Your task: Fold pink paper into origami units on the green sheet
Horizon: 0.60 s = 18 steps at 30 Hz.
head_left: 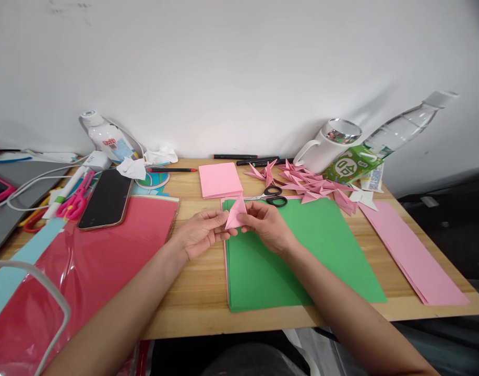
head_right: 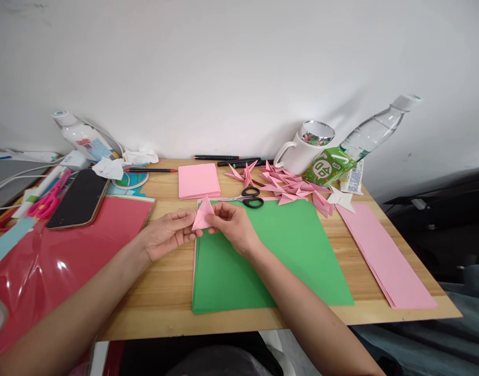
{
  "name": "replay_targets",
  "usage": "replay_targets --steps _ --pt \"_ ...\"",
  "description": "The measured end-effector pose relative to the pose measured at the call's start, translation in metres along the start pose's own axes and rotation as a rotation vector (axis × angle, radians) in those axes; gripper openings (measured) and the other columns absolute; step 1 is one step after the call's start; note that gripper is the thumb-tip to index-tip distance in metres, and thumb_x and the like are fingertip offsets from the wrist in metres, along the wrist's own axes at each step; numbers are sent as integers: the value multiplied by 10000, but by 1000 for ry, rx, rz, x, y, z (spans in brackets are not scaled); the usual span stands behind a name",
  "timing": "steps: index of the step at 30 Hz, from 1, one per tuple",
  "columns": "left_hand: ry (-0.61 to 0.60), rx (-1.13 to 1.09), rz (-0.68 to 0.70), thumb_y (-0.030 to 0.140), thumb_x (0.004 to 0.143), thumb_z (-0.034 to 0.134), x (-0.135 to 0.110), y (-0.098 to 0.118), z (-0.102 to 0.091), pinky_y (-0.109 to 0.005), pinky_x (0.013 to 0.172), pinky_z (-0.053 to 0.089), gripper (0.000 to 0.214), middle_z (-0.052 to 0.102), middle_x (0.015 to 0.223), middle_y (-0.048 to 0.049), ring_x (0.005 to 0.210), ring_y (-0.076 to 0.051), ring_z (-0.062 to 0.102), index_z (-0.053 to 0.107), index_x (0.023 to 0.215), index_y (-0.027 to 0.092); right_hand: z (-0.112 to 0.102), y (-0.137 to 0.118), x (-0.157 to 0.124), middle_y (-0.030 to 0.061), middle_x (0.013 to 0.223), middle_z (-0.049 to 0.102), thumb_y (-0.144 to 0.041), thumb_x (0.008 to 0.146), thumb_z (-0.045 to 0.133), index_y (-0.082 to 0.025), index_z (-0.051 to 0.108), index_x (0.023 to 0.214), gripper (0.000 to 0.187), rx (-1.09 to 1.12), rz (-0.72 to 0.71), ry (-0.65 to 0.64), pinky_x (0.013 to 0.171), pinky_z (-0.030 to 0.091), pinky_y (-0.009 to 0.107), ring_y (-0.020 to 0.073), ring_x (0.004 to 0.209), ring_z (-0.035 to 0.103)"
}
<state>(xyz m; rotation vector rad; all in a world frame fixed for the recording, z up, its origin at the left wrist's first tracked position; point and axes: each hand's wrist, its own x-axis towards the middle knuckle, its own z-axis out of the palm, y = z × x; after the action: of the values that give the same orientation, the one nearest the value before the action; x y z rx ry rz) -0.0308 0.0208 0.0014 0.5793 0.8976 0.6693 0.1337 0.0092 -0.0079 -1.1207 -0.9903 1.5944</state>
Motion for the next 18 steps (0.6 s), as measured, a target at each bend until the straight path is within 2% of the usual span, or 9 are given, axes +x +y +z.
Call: replay_targets --steps 5,12,18 --pt "-38 0 23 122 748 681 2 -3 -3 -181 539 480 39 679 696 -50 581 -98 627 698 748 86 0 -1 0 -24 621 601 -321 512 824 -142 633 688 315 -20 -10 22 472 430 184 72 543 508" --pt "-57 77 47 260 555 837 0 -4 -3 -182 511 442 243 655 590 -45 552 -95 591 691 646 88 1 0 -2 -21 617 611 -305 513 820 -143 632 670 294 -23 -36 22 483 440 197 76 536 516" --pt "-58 99 -19 296 489 863 1 -3 -1 -172 519 455 294 655 582 -38 548 -88 591 686 606 94 4 -3 -4 -31 610 599 -297 507 823 -140 624 660 296 -3 -44 13 464 424 187 60 510 497"
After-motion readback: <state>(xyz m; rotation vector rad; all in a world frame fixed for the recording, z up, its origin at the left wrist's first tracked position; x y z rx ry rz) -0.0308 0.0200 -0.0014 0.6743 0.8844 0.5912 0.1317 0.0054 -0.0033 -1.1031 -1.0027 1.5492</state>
